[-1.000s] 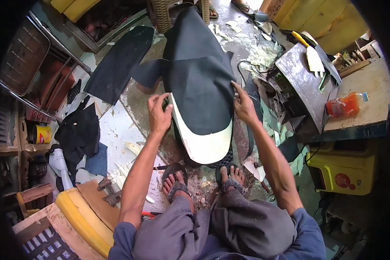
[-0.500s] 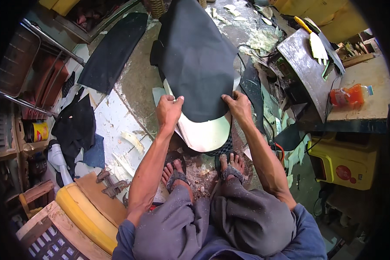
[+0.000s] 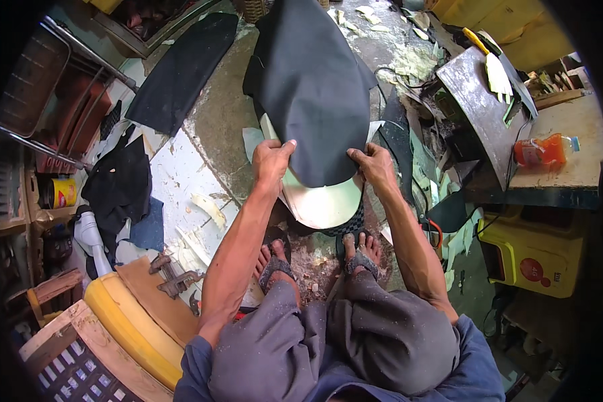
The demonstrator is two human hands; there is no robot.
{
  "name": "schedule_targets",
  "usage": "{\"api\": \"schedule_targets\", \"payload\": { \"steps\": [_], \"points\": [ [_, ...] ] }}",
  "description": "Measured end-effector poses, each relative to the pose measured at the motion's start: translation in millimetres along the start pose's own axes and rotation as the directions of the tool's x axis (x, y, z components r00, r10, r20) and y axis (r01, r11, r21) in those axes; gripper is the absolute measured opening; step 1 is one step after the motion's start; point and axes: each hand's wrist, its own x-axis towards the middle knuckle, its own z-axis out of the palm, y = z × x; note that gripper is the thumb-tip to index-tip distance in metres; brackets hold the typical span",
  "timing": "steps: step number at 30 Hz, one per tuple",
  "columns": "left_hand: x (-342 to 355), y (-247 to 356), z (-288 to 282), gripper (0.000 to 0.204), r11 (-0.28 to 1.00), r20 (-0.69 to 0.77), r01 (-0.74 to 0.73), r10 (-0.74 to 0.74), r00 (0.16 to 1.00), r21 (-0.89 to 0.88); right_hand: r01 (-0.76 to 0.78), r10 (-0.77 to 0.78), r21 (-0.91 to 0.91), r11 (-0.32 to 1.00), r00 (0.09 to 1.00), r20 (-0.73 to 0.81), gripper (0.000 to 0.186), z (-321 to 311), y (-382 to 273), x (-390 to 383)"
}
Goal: The person cuts a piece of black vinyl using scissors and fits it over a white foam seat base. They smooth the material over the contours of the seat and trim the excess vinyl to shape.
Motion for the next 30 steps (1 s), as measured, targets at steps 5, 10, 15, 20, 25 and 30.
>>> {"api": "schedule_targets", "payload": {
  "steps": [5,10,15,20,25,30],
  "points": [
    [-14.8,-20.8,-27.1,0.037,1.000,0.095,-0.009,0.010,0.995,-0.011,-0.008,0.013,-0.092,0.996,0.998,0.054,0.029,-12.3,-18.5,-23.2],
    [-43.5,-37.6,-42.9,0.030,0.995,0.155,0.093,-0.098,0.983,0.040,-0.057,0.073,-0.120,0.991,0.989,0.130,0.031,-23.8,14.7,-44.0],
    [-63.3,-51.6,-42.6,0.030,0.989,0.171,0.141,-0.146,0.974,0.043,-0.161,0.174,-0.118,0.980,0.978,0.115,0.041,-27.5,30.5,-62.8],
    [-67.5,-54.9,-47.2,0.033,0.976,0.206,0.215,-0.207,0.957,-0.021,-0.158,0.169,-0.084,0.984,0.973,0.155,0.046,-35.0,34.9,-67.9],
    [-62.6,-79.4,-51.2,0.024,0.991,0.128,0.133,-0.135,0.983,0.023,-0.086,0.105,-0.274,0.958,0.993,0.057,0.043,-22.7,26.2,-74.1],
    [-62.9,-84.9,-35.0,0.031,0.988,-0.045,0.069,-0.076,0.996,-0.139,0.165,-0.242,-0.395,0.904,0.958,-0.153,0.039,-13.2,33.3,-83.0]
  ]
}}
